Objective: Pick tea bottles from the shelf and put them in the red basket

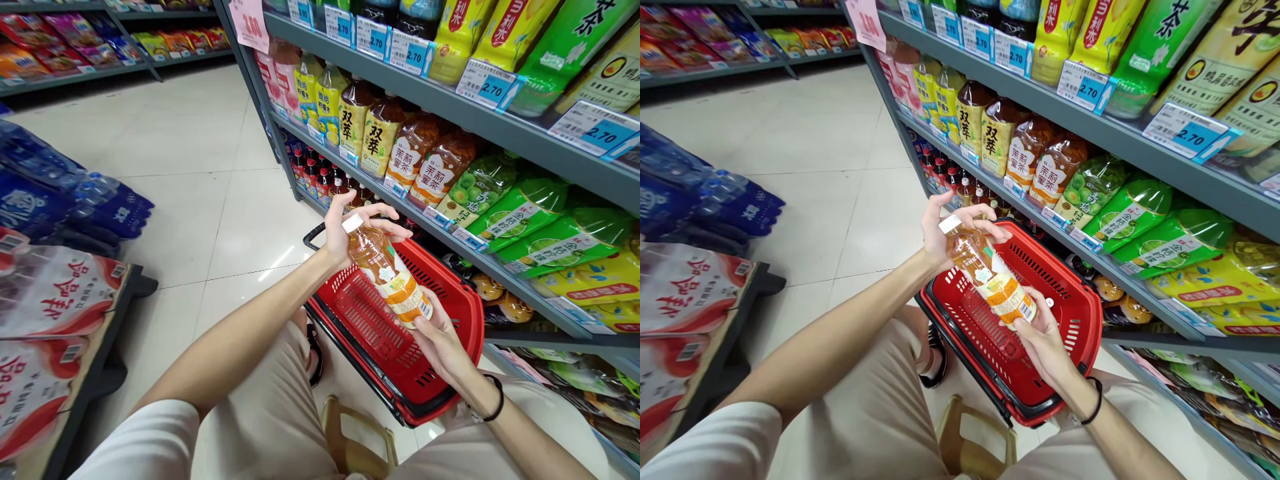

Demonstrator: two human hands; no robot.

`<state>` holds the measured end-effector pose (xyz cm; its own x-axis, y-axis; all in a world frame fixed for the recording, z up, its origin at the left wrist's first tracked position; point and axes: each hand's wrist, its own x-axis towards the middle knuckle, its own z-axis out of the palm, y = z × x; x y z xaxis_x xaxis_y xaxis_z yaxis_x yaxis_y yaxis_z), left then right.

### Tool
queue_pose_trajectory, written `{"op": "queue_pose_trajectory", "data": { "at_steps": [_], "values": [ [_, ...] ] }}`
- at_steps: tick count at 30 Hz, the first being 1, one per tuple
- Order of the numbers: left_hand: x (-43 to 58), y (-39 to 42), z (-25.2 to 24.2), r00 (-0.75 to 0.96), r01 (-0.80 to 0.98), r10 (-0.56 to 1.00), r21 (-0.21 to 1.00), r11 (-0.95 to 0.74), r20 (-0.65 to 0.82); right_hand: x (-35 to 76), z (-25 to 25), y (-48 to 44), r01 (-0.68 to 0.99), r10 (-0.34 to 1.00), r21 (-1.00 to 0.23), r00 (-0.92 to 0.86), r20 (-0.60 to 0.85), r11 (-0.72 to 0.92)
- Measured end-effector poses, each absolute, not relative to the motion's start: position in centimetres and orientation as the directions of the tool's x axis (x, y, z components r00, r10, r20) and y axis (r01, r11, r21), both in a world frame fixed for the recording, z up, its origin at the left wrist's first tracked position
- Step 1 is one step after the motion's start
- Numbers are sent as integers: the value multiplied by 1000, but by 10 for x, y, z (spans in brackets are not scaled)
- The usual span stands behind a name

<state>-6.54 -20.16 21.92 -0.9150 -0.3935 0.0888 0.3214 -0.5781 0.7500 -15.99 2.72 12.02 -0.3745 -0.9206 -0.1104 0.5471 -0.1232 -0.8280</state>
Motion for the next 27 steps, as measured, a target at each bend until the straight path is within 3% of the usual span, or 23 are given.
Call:
{"op": "queue_pose_trajectory", "data": {
  "at_steps": [6,13,19,27],
  "values": [
    [-64,-201,221,-927,291,-370,746,-599,64,-163,112,28,384,-877,-920,-466,-120,-78],
    [-67,-197,218,-938,260,-339,782,-566,67,-168,102,28,317,-864,-944,-496,-83,-91],
    [-72,-191,217,-915,293,-398,788,-542,66,-172,101,26,419,-877,-903,-464,-129,-89],
    [-75,-178,213,-916,312,-369,859,-405,158,-170,106,35,598,-986,-800,-153,-61,-44]
  ]
}}
